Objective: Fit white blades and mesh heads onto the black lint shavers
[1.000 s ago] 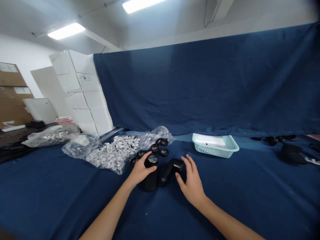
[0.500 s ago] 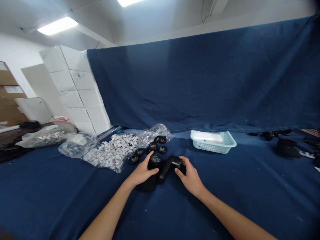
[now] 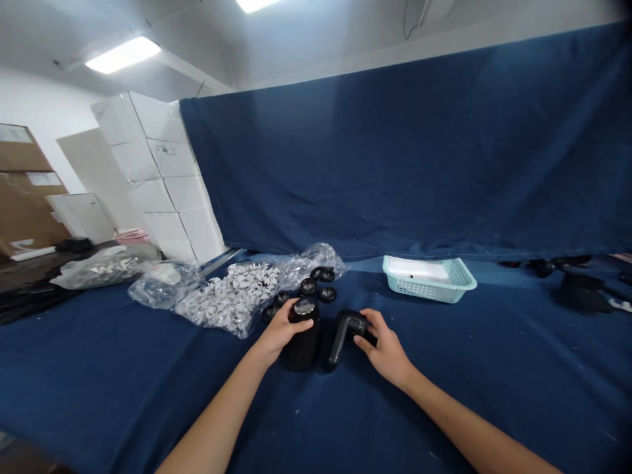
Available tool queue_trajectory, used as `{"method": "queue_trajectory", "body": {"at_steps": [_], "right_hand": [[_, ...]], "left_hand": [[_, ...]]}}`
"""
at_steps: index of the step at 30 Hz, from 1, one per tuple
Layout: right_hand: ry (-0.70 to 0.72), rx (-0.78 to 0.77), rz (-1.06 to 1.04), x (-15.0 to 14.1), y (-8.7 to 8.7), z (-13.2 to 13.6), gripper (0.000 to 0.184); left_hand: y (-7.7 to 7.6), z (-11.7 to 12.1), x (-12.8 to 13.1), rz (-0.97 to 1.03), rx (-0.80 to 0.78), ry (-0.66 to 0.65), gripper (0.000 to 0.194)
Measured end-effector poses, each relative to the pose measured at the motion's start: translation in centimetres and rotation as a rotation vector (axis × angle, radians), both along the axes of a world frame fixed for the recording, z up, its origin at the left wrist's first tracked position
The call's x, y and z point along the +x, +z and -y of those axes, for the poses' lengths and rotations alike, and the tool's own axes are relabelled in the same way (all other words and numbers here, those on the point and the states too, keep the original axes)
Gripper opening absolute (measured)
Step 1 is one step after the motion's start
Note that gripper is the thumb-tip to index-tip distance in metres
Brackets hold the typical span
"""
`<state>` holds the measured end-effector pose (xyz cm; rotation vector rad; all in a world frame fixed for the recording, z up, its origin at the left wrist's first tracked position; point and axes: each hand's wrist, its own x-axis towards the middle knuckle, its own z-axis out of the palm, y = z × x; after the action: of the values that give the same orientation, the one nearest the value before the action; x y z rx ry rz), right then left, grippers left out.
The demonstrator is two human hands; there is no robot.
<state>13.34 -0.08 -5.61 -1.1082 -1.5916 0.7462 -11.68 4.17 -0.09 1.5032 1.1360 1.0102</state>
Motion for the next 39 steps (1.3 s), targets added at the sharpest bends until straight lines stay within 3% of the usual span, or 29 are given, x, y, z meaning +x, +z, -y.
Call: {"method": "queue_trajectory", "body": {"at_steps": [6, 10, 13, 19, 26, 33, 39], "right_hand": [[0.011, -0.011, -0.017, 0.1, -0.1, -0.1, 0.044], [0.000, -0.025, -0.002, 0.0, 0.1, 0.0, 0.044], [-0.015, -0.037, 0.012, 0.0, 0.3, 0.1, 0.046], [-0.026, -0.051, 0.042, -0.1, 0.3, 0.2, 0.048], [-0.027, -0.043, 0.069, -0.1, 0.5, 0.3, 0.048], [-0.032, -0.030, 0.092, 0.0, 0.4, 0.4, 0.048], [-0.004, -0.036, 0.135, 0.0, 0.3, 0.4, 0.051]], "left_hand": [[-0.3, -0.3, 0.2, 0.069, -0.034, -0.061, 0.056], [-0.3, -0.1, 0.5, 0.017, -0.064, -0.088, 0.068], [-0.4, 0.0, 0.7, -0.070, -0.034, -0.093, 0.066], [-0.8, -0.3, 0.8, -0.181, 0.033, -0.065, 0.060], [-0.6, -0.4, 0.3, -0.344, 0.226, 0.071, 0.056], [0.3, 0.3, -0.5, -0.418, 0.227, 0.070, 0.054], [-0.7, -0.2, -0.4, -0.395, 0.233, 0.042, 0.053]]}}
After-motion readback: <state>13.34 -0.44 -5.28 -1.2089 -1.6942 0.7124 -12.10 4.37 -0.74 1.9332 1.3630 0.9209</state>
